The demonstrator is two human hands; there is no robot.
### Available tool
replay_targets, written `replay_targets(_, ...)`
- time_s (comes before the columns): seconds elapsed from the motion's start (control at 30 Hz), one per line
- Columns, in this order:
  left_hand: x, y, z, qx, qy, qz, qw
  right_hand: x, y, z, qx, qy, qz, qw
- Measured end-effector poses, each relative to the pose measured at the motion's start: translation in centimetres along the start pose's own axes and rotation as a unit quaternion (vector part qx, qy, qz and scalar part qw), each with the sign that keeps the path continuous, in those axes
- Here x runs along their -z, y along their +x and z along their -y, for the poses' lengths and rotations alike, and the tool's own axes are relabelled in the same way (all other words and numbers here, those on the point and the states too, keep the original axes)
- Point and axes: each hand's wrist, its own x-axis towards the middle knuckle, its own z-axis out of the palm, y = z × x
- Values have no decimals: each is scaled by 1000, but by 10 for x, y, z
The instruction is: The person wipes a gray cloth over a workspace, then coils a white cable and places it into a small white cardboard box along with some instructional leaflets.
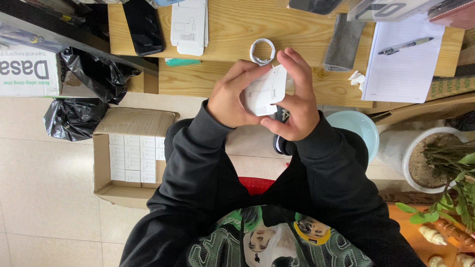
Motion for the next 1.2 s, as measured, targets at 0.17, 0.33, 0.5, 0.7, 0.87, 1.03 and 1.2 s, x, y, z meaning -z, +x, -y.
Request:
replay_targets(0.17,-2,0,-8,12,17,-20,1000,3,-1,-4,1,-5,-1,1000)
replay_targets(0.33,-8,2,5,-40,-47,1,998,6,-2,-6,-9,29,10,999)
replay_targets(0.5,-2,2,-1,-24,-130,98,986,8,2,-5,-1,19,19,1000)
replay_targets(0.7,4,3,-3,-23,-149,138,979,18,5,-7,8,-55,20,998)
replay_targets(0.87,7,2,-3,-2,-178,131,975,22,8,-7,31,-125,15,992)
replay_targets(1.03,7,0,0,-12,-157,120,980,22,4,-10,28,-153,32,987)
replay_targets(1.2,1,-2,8,1,-154,120,981,23,5,-11,-46,-94,72,992)
